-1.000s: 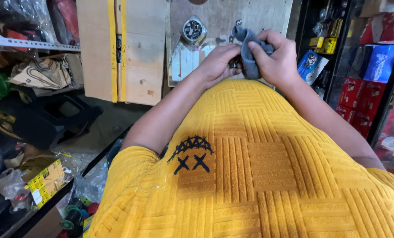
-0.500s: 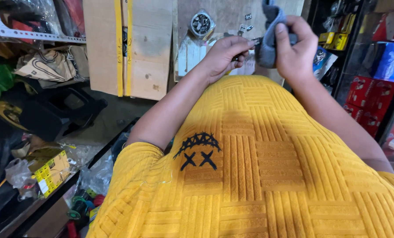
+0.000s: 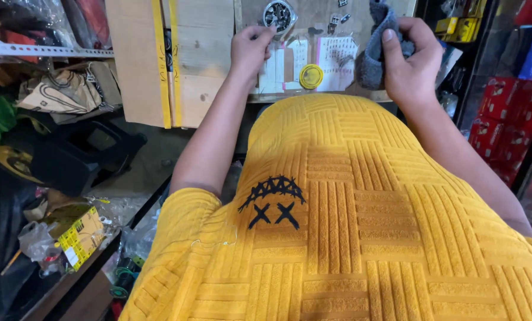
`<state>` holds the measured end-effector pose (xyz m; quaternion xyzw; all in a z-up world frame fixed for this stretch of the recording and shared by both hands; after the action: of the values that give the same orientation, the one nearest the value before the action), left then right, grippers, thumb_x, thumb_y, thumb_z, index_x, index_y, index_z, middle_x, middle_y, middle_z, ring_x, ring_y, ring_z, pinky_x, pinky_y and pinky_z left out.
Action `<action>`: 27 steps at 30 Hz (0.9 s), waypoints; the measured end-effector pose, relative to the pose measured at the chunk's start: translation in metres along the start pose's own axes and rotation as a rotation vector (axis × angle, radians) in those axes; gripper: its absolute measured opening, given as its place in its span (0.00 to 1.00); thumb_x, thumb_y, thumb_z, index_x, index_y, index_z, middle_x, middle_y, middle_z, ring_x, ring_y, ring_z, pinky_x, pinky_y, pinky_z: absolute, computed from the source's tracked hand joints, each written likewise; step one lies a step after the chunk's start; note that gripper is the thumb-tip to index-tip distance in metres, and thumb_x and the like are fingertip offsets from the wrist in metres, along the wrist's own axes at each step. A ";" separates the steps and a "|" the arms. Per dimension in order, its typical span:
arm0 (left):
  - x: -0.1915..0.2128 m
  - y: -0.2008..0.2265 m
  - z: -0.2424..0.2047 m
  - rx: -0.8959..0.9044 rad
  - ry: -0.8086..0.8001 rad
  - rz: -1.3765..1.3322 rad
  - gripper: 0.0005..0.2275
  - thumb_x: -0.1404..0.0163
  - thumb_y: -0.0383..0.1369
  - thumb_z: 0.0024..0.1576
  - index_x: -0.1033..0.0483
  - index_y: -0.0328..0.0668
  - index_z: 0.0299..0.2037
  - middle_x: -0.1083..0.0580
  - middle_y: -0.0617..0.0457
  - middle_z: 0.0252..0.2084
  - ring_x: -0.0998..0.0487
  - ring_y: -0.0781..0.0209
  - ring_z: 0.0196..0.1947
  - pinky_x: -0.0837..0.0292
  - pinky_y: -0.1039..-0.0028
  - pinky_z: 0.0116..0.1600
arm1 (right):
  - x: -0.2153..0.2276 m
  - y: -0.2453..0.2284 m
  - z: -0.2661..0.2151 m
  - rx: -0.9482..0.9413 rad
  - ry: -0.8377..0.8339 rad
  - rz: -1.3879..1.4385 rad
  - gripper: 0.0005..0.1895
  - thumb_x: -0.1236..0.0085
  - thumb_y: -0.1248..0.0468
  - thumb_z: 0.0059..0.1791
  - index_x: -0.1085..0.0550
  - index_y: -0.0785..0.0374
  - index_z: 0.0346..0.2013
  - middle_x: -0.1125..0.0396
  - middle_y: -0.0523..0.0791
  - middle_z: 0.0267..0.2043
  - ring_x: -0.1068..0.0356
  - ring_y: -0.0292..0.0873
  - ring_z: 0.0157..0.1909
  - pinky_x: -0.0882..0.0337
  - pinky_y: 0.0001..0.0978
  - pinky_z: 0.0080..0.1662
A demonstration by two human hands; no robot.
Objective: The person wipes small metal hardware pieces with a gray cloth on a cluttered workbench. They then pick up a yellow-lidded container and place it on a shelf before retrieving a clear plastic box filled with screws and placing it on the workbench.
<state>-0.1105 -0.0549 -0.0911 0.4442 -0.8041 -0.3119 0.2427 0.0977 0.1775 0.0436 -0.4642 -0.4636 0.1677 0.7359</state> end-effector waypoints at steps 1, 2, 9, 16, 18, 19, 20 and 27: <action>-0.003 -0.003 0.007 -0.020 -0.012 0.004 0.11 0.42 0.38 0.57 0.18 0.40 0.43 0.28 0.60 0.23 0.32 0.73 0.20 0.30 0.81 0.28 | -0.002 -0.004 -0.001 0.005 -0.002 -0.007 0.09 0.47 0.65 0.64 0.25 0.71 0.50 0.32 0.48 0.44 0.36 0.45 0.45 0.35 0.41 0.46; -0.004 -0.006 0.014 -0.039 -0.021 0.008 0.13 0.42 0.40 0.56 0.18 0.41 0.44 0.31 0.61 0.21 0.32 0.72 0.21 0.26 0.81 0.28 | -0.004 -0.008 -0.003 0.010 -0.005 -0.012 0.09 0.47 0.65 0.63 0.25 0.71 0.49 0.31 0.49 0.44 0.35 0.45 0.46 0.34 0.41 0.47; -0.016 0.003 -0.033 0.127 -0.418 -0.358 0.14 0.54 0.26 0.61 0.26 0.29 0.55 0.25 0.38 0.53 0.23 0.53 0.43 0.19 0.71 0.47 | -0.018 -0.017 -0.019 -0.065 0.038 -0.004 0.08 0.46 0.66 0.62 0.25 0.71 0.50 0.32 0.48 0.44 0.36 0.43 0.45 0.35 0.37 0.46; -0.078 -0.006 -0.066 0.080 -0.636 -0.503 0.09 0.49 0.29 0.60 0.22 0.34 0.47 0.24 0.41 0.50 0.23 0.48 0.50 0.20 0.55 0.46 | -0.056 -0.067 -0.017 0.138 -0.241 -0.148 0.25 0.30 0.67 0.51 0.26 0.72 0.60 0.30 0.59 0.55 0.31 0.59 0.57 0.32 0.48 0.56; -0.085 -0.001 -0.074 0.067 -0.645 -0.512 0.07 0.51 0.30 0.60 0.22 0.36 0.41 0.21 0.42 0.41 0.21 0.53 0.41 0.21 0.62 0.38 | -0.061 -0.071 -0.017 0.180 -0.280 -0.158 0.27 0.29 0.65 0.51 0.27 0.71 0.61 0.32 0.60 0.57 0.33 0.60 0.59 0.33 0.50 0.60; -0.086 -0.001 -0.076 0.092 -0.647 -0.499 0.08 0.51 0.32 0.61 0.21 0.37 0.42 0.21 0.44 0.40 0.21 0.55 0.39 0.20 0.63 0.37 | -0.061 -0.067 -0.018 0.166 -0.270 -0.201 0.26 0.27 0.65 0.50 0.26 0.69 0.61 0.33 0.59 0.57 0.32 0.60 0.59 0.32 0.50 0.59; -0.085 0.000 -0.078 0.115 -0.645 -0.487 0.09 0.52 0.33 0.62 0.21 0.37 0.44 0.22 0.46 0.39 0.21 0.58 0.37 0.19 0.64 0.36 | -0.062 -0.064 -0.018 0.155 -0.262 -0.241 0.26 0.26 0.65 0.50 0.24 0.67 0.60 0.35 0.58 0.56 0.32 0.59 0.59 0.30 0.51 0.57; -0.079 -0.010 -0.086 0.207 -0.683 -0.585 0.11 0.51 0.38 0.62 0.23 0.36 0.43 0.22 0.46 0.33 0.21 0.58 0.33 0.20 0.66 0.38 | -0.070 -0.061 -0.029 0.206 -0.230 -0.220 0.07 0.32 0.72 0.53 0.21 0.72 0.42 0.30 0.56 0.50 0.29 0.57 0.51 0.29 0.48 0.49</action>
<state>-0.0089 -0.0154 -0.0486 0.5463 -0.7056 -0.4139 -0.1800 0.0746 0.0832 0.0539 -0.3105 -0.5731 0.1849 0.7355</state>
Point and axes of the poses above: each hand's wrist, its own z-axis towards the middle knuckle, its own x-axis out of the back of the hand, y = z × x, the point moved 5 cm from there along z, towards the middle knuckle
